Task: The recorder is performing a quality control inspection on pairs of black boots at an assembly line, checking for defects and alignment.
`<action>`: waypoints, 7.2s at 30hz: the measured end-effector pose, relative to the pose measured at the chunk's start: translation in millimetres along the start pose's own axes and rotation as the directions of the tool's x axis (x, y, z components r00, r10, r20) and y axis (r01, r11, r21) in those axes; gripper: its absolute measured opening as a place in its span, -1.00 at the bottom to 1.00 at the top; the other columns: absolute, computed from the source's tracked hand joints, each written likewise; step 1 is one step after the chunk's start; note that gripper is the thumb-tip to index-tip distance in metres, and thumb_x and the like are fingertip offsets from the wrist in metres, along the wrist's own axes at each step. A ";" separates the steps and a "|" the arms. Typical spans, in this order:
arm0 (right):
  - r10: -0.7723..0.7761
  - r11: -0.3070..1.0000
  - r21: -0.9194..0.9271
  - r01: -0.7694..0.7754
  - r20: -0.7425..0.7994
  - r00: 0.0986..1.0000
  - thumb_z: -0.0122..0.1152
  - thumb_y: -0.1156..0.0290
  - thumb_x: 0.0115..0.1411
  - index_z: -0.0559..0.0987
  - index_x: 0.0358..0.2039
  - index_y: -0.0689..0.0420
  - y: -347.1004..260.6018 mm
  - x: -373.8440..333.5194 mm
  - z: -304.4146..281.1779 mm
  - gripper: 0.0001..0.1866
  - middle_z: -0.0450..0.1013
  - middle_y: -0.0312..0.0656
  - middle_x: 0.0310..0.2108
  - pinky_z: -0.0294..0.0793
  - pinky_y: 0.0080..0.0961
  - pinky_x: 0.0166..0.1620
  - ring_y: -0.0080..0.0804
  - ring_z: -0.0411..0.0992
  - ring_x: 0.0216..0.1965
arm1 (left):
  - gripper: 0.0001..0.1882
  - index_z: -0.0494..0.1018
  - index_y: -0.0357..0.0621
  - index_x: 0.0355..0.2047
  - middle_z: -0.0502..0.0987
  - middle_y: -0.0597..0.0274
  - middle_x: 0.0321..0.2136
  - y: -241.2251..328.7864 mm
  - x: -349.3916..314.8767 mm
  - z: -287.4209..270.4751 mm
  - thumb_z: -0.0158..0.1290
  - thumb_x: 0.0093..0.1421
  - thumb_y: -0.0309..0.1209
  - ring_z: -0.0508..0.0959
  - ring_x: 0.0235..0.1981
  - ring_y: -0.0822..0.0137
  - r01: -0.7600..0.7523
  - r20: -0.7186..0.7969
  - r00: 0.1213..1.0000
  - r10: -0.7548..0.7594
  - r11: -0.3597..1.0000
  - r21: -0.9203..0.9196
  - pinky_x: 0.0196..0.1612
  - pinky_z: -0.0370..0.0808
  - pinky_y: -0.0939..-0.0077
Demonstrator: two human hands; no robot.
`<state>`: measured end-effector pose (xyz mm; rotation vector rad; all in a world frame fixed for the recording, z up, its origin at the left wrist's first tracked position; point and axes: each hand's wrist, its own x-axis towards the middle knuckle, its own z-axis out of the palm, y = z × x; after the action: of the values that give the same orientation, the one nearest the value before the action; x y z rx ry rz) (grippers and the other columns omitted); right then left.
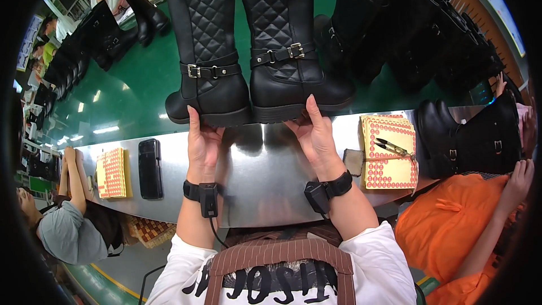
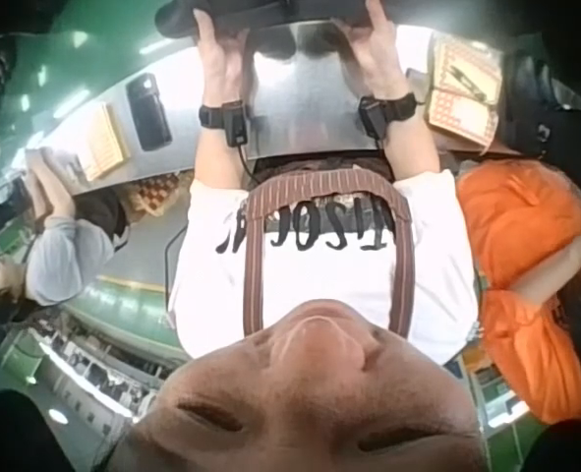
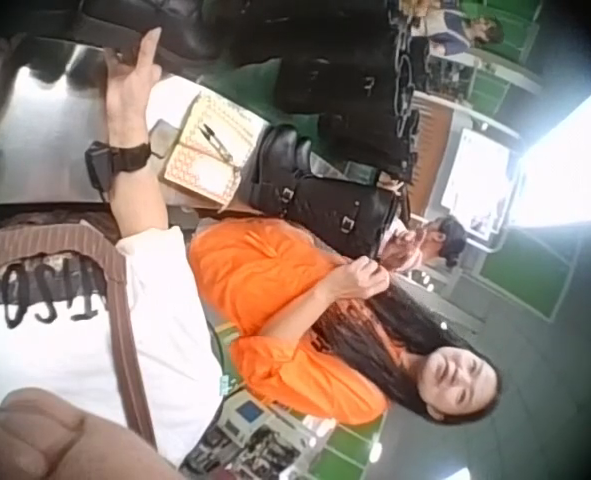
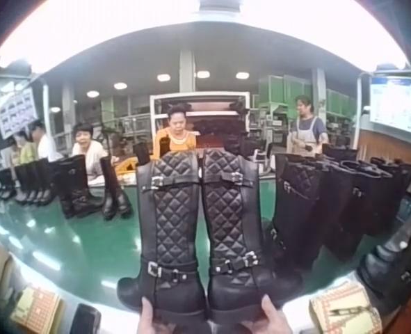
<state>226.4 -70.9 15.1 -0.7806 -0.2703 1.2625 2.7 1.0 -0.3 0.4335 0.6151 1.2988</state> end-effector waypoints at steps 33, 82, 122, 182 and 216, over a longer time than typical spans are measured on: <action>-0.045 0.999 0.022 0.045 0.025 0.999 0.24 0.10 0.21 0.45 0.01 0.12 -2.1 -2.6 -2.9 -0.53 0.45 -0.24 -0.05 0.40 -0.22 0.08 -0.36 0.39 0.01 | -0.45 0.25 0.02 0.12 0.45 0.27 0.02 -3.4 -2.4 3.1 0.11 0.22 -0.06 0.46 0.03 0.28 0.015 -0.016 1.000 -0.016 0.999 -0.045 0.07 0.46 0.28; 0.319 0.505 -0.773 0.385 0.581 0.749 0.48 0.55 -0.18 0.28 0.21 0.23 -69.5 -14.6 54.7 -0.12 0.31 -0.13 0.16 0.23 -0.31 0.25 -0.26 0.27 0.19 | -0.45 0.25 -0.15 0.22 0.39 0.18 0.12 13.8 -41.2 22.9 0.03 0.30 -0.19 0.40 0.09 0.42 -0.286 0.568 0.822 -0.051 0.825 0.488 0.18 0.35 0.43; -0.239 -0.514 -0.843 0.158 0.318 0.917 0.02 -0.46 -0.01 0.07 0.33 -0.57 67.0 379.4 139.1 -0.12 -0.30 0.05 0.42 0.02 0.51 0.15 0.33 -0.37 0.38 | -0.79 0.34 -0.26 -0.15 0.43 0.16 -0.49 28.3 3.4 -37.3 -0.13 0.27 -0.40 0.45 -0.42 0.27 0.293 -0.185 0.943 -0.277 0.954 0.069 -0.27 0.41 0.39; -0.349 -0.696 -0.718 0.021 0.364 0.864 0.11 -0.48 -0.08 0.24 0.28 -0.37 -244.6 20.2 142.3 -0.07 0.25 0.16 0.17 0.33 -0.05 0.13 0.12 0.25 0.18 | -0.78 0.43 -0.27 -0.22 0.47 0.16 -0.49 18.8 22.8 -64.5 -0.03 0.23 -0.37 0.49 -0.42 0.26 0.271 -0.046 0.962 -0.269 0.961 0.056 -0.30 0.50 0.41; -0.678 -0.038 -0.416 0.908 0.679 0.283 0.56 -0.06 -0.22 0.09 0.23 0.28 -105.9 -152.0 6.5 0.17 0.13 0.03 0.15 0.25 -0.29 0.10 -0.21 0.21 0.12 | -0.38 0.30 -0.40 0.08 0.43 0.04 -0.01 19.0 -122.2 7.9 0.10 -0.07 -0.54 0.43 0.02 0.19 -0.371 0.467 0.883 0.047 0.678 0.634 0.12 0.32 0.35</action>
<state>254.2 -218.3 123.8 -0.9030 -1.4276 -0.0877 -24.6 -113.3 39.0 1.4429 0.7003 1.0883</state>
